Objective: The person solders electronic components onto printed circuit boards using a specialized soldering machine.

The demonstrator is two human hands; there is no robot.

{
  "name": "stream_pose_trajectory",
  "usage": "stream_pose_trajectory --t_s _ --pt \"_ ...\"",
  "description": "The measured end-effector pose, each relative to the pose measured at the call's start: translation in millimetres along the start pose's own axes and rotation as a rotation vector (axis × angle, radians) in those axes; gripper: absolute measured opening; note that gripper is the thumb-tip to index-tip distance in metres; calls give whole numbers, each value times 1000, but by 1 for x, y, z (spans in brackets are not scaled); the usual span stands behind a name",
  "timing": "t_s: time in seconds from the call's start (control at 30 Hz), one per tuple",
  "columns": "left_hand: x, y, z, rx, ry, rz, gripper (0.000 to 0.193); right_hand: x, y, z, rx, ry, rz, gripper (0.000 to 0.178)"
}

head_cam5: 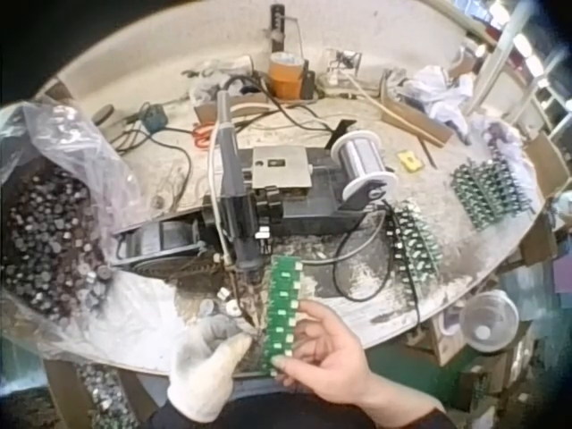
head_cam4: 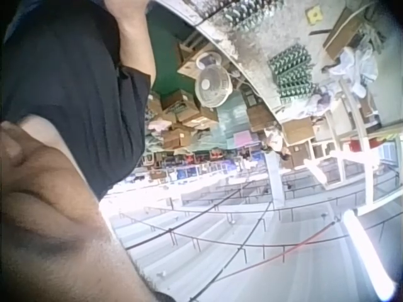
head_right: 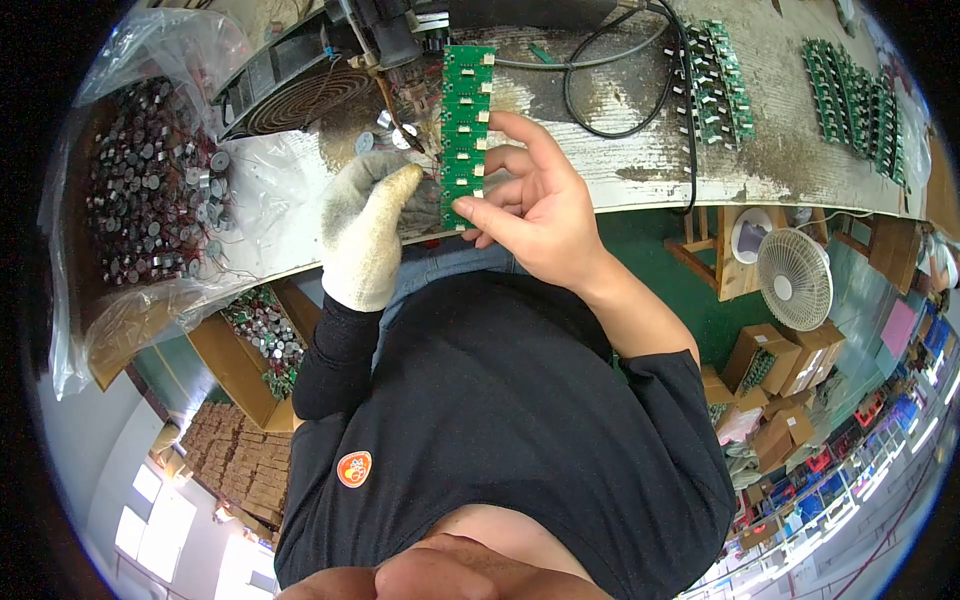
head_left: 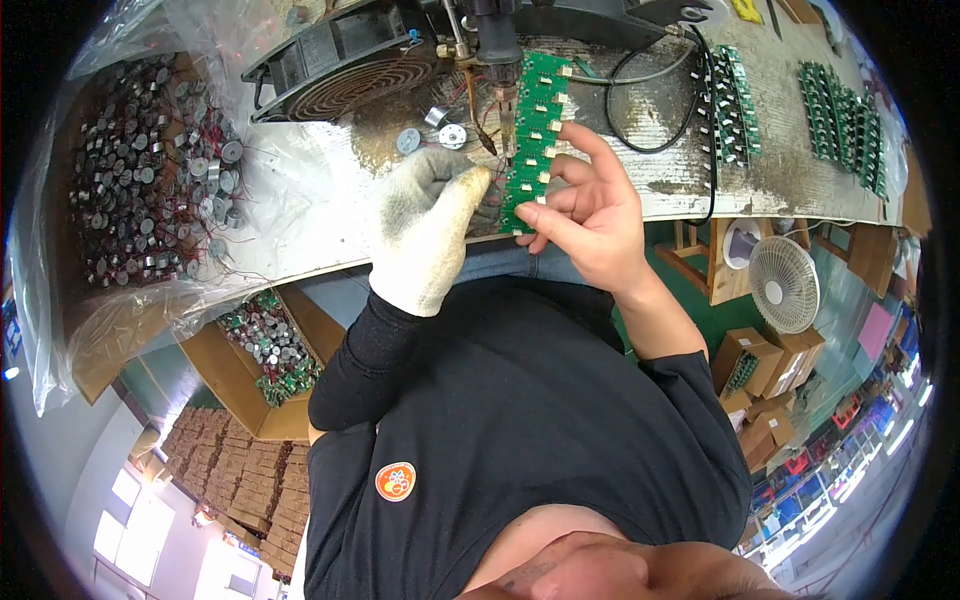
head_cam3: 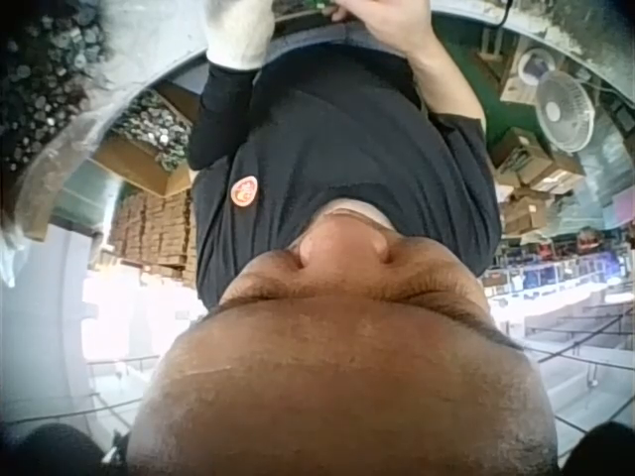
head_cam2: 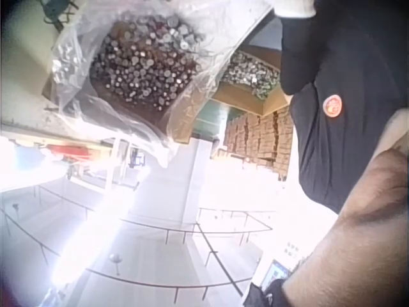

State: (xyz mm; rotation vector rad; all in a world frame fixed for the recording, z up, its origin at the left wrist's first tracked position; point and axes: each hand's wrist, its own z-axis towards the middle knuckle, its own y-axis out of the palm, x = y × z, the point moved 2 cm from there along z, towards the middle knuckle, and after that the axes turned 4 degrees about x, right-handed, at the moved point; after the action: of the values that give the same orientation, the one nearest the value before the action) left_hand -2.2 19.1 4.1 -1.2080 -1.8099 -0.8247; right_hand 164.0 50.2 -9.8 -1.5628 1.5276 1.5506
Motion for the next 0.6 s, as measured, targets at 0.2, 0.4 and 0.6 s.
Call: stream_pose_trajectory --t_s 0.2,0.4,0.6 --pt "5 1 -1 25 84 54 17 -4 1 -1 0 -7 6 68" --pt "-3 0 0 25 22 -16 17 1 0 0 1 7 6 68" --pt "-2 -1 0 10 122 96 16 3 -1 -1 0 1 4 68"
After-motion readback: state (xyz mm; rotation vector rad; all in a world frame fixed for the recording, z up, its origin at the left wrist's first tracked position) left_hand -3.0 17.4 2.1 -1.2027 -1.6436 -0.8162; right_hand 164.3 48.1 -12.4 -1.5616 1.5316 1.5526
